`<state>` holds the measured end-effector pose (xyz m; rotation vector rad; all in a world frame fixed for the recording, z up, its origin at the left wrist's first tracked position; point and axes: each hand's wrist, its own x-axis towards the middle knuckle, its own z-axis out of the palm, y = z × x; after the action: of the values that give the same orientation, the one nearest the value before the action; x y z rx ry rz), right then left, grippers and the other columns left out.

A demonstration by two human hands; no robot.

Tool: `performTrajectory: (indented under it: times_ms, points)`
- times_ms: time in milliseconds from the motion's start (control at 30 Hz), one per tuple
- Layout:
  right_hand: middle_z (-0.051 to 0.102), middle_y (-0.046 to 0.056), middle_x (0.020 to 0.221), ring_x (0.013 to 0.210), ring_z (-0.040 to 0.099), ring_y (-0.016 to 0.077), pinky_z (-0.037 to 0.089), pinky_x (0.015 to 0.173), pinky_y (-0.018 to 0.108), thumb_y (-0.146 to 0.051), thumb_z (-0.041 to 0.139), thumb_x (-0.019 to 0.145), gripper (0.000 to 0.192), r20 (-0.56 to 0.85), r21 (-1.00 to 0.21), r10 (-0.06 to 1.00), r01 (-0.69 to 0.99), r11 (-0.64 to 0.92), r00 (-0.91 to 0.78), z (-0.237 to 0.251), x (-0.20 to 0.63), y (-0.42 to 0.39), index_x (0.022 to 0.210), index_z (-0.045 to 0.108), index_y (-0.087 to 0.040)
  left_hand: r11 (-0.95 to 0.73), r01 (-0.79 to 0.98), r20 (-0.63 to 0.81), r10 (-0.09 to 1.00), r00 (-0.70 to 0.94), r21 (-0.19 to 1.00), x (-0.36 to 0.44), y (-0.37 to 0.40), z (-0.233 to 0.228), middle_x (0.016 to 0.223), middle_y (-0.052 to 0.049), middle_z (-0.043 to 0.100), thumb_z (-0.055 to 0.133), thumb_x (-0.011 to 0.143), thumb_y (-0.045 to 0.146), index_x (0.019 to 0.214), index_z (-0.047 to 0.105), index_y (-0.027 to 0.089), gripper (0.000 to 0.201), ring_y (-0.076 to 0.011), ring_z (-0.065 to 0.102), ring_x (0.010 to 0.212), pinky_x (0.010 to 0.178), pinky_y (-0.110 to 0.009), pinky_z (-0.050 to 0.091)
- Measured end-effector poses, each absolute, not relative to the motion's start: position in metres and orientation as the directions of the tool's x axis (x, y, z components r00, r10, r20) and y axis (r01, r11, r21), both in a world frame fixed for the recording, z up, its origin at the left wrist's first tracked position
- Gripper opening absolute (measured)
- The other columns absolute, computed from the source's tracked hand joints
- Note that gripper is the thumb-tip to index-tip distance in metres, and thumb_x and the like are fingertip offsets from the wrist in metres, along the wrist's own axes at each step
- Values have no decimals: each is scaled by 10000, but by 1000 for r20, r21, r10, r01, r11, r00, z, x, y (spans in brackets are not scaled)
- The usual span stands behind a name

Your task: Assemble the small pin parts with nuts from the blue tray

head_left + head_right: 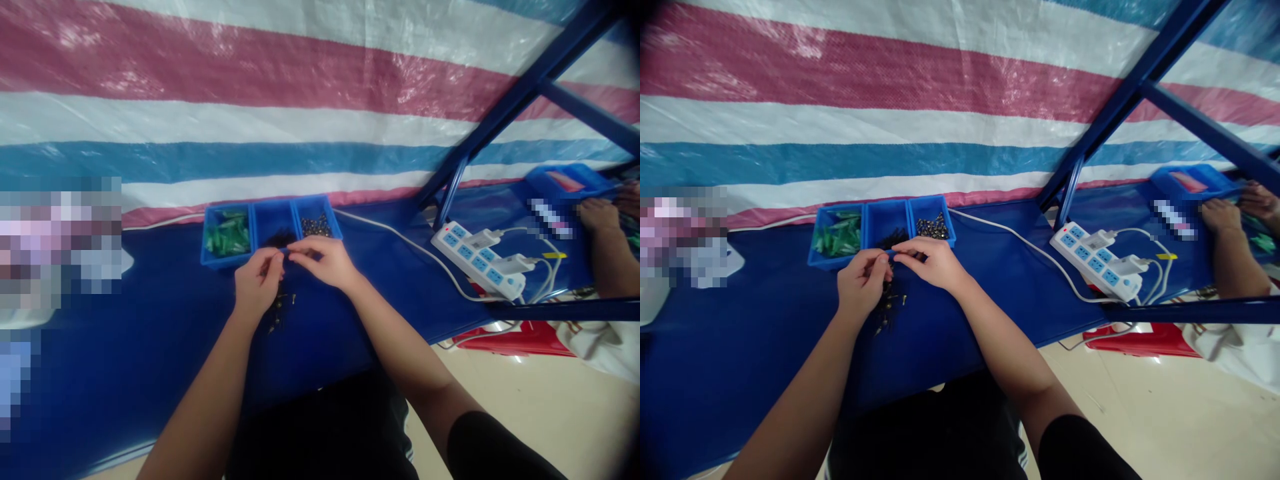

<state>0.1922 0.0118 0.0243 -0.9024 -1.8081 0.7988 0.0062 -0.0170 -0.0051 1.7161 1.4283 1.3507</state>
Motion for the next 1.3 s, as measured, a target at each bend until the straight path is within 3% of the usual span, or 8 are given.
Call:
performTrajectory:
  times_ms: [633,1100,1300]
  points:
    - [717,43,903,746,670,116,582,642,252,-284,739,892,150,516,-838,810,33,545,-279,24,187,9,1004,784,-194,-293,430,305,951,43,854,5,-16,-8,698,16,676,596,958,296,1073,730,209,197,-97,646,582,618,-207,534]
    - [737,66,1066,871,697,141,603,692,268,-317,737,898,135,439,-850,850,171,498,-292,24,189,10,973,781,-214,-296,482,289,953,92,824,3,-16,-9,761,-5,727,589,955,337,1193,721,218,297,-114,683,631,658,-221,562]
    - [762,52,894,746,663,146,575,740,296,-348,753,888,180,470,-813,879,347,467,-84,26,203,20,979,792,-198,-232,497,295,954,-52,836,7,-17,-7,731,-2,705,592,947,337,1184,727,229,294,-108,676,629,642,-209,551]
